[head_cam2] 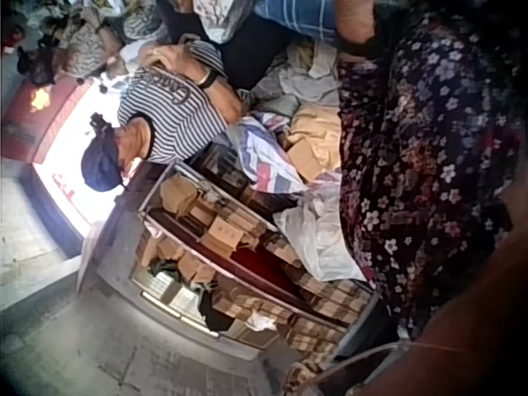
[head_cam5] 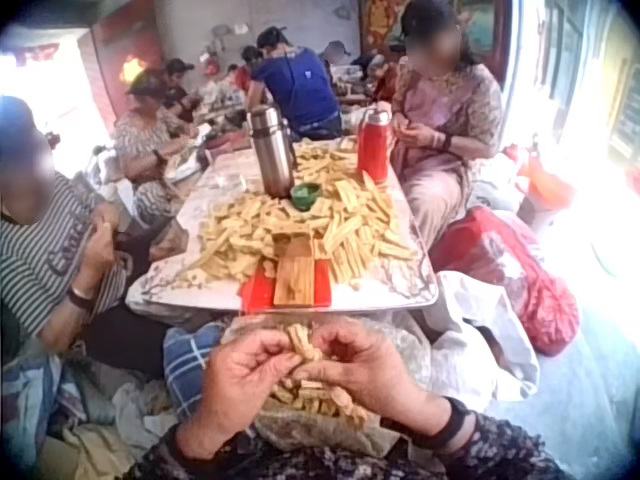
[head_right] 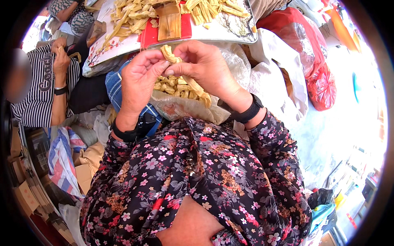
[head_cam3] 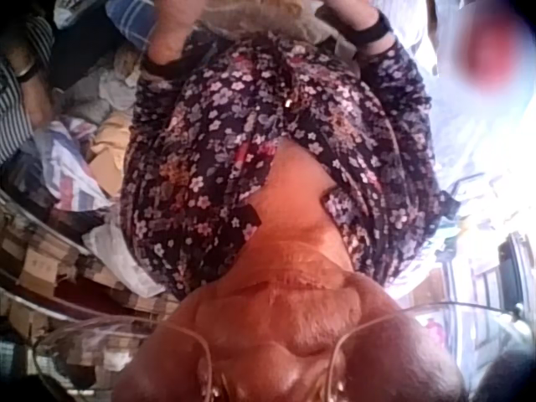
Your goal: The person ties long strips of dried food into knots by hand, placing each finished piece into a bag.
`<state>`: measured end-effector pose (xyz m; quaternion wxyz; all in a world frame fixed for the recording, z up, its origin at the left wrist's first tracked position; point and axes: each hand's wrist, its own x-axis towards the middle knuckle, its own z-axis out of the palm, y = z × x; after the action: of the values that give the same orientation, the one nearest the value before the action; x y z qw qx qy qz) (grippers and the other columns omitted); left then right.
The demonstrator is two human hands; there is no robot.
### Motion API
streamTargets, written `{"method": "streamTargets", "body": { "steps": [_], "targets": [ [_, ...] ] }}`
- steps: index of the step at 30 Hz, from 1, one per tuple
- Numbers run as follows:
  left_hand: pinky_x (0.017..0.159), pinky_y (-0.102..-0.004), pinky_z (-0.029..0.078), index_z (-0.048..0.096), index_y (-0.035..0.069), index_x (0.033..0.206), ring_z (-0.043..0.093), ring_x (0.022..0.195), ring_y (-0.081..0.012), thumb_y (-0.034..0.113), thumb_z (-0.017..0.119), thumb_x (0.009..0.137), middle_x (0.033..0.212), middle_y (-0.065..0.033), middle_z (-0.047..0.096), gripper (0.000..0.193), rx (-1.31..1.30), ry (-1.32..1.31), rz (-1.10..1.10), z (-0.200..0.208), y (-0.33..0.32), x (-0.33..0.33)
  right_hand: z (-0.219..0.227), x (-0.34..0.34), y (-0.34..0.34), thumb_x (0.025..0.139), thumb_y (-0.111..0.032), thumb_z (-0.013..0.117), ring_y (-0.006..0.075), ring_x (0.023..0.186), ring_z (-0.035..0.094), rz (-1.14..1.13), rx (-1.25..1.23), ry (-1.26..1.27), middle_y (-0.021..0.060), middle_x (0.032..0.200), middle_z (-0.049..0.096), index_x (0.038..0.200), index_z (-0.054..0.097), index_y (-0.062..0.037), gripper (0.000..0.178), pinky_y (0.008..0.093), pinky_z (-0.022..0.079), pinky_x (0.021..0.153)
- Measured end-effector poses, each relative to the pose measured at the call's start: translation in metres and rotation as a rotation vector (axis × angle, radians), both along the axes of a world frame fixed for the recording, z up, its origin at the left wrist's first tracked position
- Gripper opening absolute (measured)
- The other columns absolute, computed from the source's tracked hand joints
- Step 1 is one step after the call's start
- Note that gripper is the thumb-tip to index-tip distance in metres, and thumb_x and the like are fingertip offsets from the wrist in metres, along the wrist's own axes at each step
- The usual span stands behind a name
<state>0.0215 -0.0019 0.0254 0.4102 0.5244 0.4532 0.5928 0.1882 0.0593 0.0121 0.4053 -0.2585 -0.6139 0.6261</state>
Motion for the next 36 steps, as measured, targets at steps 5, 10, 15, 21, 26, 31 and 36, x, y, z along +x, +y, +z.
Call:
{"method": "streamTargets", "body": {
  "steps": [5,10,15,21,26,31,36],
  "targets": [
    [0.067,-0.0197,0.051,0.063,-0.001,0.093,0.063,0.073,-0.0066,-0.002,0.061,0.091,0.082,-0.0014,0.067,0.003,-0.008,0.195,0.059,0.006,0.003,-0.019,0.012,0.005,-0.002,0.088,-0.021,0.073,0.0019,0.053,0.045,0.182,-0.326,-0.067,-0.0046,0.069,0.056,0.094,0.062,-0.0045,0.021,0.0181,0.035,0.046],
    [0.065,-0.0196,0.049,0.064,-0.001,0.093,0.060,0.070,-0.0053,-0.002,0.061,0.090,0.079,0.0004,0.065,0.004,0.065,0.205,0.082,0.025,-0.002,-0.043,0.022,0.034,0.005,0.095,-0.027,0.063,0.0001,0.057,0.040,0.176,-0.162,-0.189,-0.0089,0.065,0.049,0.089,0.066,-0.0069,0.021,0.0187,0.030,0.050],
    [0.076,-0.0272,0.051,0.064,0.001,0.101,0.063,0.086,-0.0144,0.003,0.068,0.086,0.096,-0.0069,0.066,0.016,0.089,0.549,0.130,0.024,-0.011,-0.044,0.021,0.032,0.009,0.096,-0.024,0.063,0.0010,0.061,0.041,0.147,-0.134,-0.215,-0.0084,0.066,0.050,0.089,0.068,-0.0061,0.020,0.0195,0.032,0.053],
    [0.079,-0.0418,0.048,0.058,0.006,0.114,0.060,0.094,-0.0298,0.008,0.066,0.081,0.102,-0.0112,0.059,0.033,0.139,1.065,0.024,0.026,-0.011,-0.006,0.026,0.010,-0.003,0.095,-0.019,0.063,0.0052,0.066,0.047,0.172,-0.083,-0.282,-0.0030,0.069,0.056,0.093,0.068,-0.0017,0.018,0.0239,0.041,0.059],
    [0.073,-0.0402,0.047,0.057,0.008,0.100,0.060,0.087,-0.0276,0.007,0.059,0.080,0.095,-0.0095,0.056,0.019,0.193,1.154,-0.046,0.016,0.000,-0.028,0.031,0.010,0.002,0.095,-0.021,0.063,0.0044,0.066,0.043,0.297,-0.084,-0.343,-0.0040,0.067,0.052,0.086,0.062,0.0001,0.023,0.0252,0.039,0.057],
    [0.064,-0.0348,0.046,0.056,0.013,0.095,0.060,0.079,-0.0217,0.013,0.060,0.079,0.088,-0.0026,0.058,0.016,0.520,1.356,0.077,0.005,0.032,-0.067,0.040,-0.008,-0.001,0.093,-0.018,0.063,0.0123,0.060,0.046,0.152,0.097,-0.285,0.0052,0.064,0.053,0.082,0.058,0.0009,0.022,0.0305,0.041,0.056],
    [0.059,-0.0304,0.046,0.055,0.010,0.099,0.059,0.068,-0.0224,0.011,0.058,0.088,0.082,-0.0036,0.059,0.011,0.391,1.154,0.084,-0.005,0.058,-0.078,0.049,-0.022,0.020,0.092,-0.015,0.061,0.0193,0.057,0.049,0.058,0.182,-0.344,0.0121,0.064,0.053,0.085,0.060,0.0017,0.018,0.0342,0.042,0.056]
  ]
}}
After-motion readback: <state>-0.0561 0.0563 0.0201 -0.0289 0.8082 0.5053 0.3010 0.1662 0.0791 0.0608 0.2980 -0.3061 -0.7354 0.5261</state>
